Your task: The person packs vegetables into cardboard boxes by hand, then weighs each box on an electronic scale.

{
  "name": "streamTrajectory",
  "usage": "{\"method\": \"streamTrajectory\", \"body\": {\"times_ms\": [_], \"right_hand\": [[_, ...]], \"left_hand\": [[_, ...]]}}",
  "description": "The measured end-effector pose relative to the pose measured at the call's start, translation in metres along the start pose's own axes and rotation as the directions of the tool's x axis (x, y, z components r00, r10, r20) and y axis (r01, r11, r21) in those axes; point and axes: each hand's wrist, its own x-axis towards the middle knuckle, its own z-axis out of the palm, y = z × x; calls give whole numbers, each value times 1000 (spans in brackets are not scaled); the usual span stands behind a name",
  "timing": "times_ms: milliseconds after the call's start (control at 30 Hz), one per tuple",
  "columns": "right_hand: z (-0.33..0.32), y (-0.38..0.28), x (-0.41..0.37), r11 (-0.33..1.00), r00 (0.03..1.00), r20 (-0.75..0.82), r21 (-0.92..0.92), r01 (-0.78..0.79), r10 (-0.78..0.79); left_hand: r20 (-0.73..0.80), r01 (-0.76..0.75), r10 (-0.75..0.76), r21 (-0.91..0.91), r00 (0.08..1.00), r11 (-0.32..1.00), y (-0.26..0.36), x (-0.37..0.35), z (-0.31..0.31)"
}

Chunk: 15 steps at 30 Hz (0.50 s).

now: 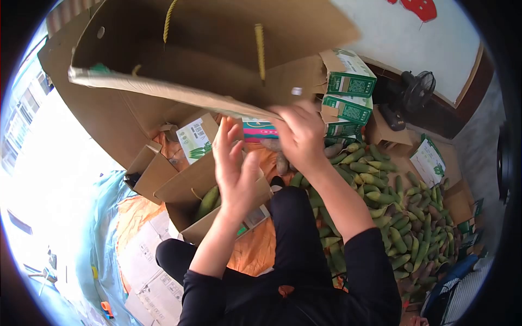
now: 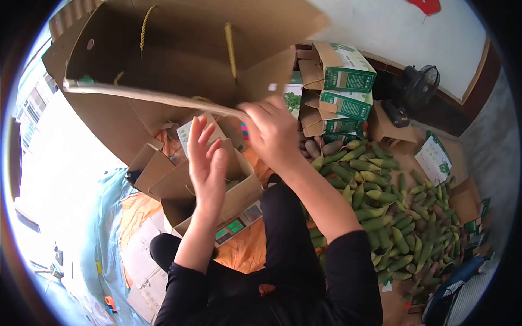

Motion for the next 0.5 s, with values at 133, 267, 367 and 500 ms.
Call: {"method": "streamTrajectory", "body": {"times_ms": [133,267,367,500], "right_hand": [[95,7,10,945,976,49,247,-216,210],[188,11,19,775,860,260,376,-509,439],[269,29,9,520,728,424,511,-684,540],[317,46,1,12,328,701,415,-910,633]], "left_hand": [[102,-1,-43,397,994,918,-13,-14,-68],[133,110,-227,579,965,808,-43,-43,-119],[210,111,-352,700,912,706,-63,-61,-137],[353,123,-503,712,789,692,-93,-91,-153]]}}
